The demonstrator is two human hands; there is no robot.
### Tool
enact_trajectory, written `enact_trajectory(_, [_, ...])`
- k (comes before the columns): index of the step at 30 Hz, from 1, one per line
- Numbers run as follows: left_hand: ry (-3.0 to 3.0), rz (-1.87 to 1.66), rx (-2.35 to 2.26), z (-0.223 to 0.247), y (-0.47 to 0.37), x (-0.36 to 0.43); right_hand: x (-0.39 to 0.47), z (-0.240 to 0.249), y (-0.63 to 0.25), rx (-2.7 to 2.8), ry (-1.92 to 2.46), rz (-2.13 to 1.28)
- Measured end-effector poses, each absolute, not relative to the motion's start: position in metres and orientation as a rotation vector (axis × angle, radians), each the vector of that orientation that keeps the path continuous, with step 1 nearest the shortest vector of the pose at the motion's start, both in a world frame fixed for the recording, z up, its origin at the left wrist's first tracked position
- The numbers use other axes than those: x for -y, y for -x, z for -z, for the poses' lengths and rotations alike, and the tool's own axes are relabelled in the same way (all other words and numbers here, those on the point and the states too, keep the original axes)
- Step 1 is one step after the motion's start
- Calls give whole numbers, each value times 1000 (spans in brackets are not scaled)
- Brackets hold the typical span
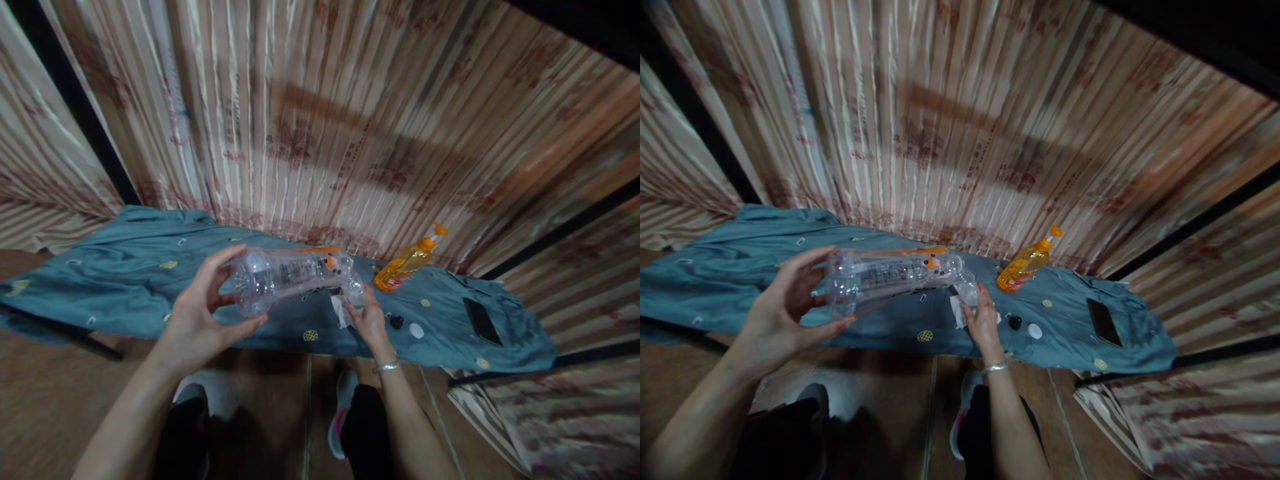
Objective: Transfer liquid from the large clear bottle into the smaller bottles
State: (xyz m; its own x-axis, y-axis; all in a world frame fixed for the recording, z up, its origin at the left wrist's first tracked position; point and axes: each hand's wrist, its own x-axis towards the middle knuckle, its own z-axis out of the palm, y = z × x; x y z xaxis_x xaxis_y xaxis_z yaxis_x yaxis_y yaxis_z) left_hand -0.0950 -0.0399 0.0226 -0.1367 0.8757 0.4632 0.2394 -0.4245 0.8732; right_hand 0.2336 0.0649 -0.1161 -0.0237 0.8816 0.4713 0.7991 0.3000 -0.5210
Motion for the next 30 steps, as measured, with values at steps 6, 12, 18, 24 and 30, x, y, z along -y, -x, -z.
enact_trajectory(6, [-1631, -1616, -1228, -22, 95, 40, -66, 118, -234, 1823, 1506, -128])
enact_trajectory(12, [-1605, -1601, -1241, -23, 95, 40, -66, 120, -234, 1812, 1490, -108])
enact_trajectory(18, [-1607, -1616, -1249, -23, 94, 40, -66, 122, -235, 1822, 1491, -94])
enact_trajectory(24, [-1618, -1619, -1259, -23, 95, 41, -67, 125, -236, 1823, 1494, -83])
enact_trajectory(30, [-1625, -1609, -1264, -24, 94, 41, -67, 126, -236, 1817, 1495, -77])
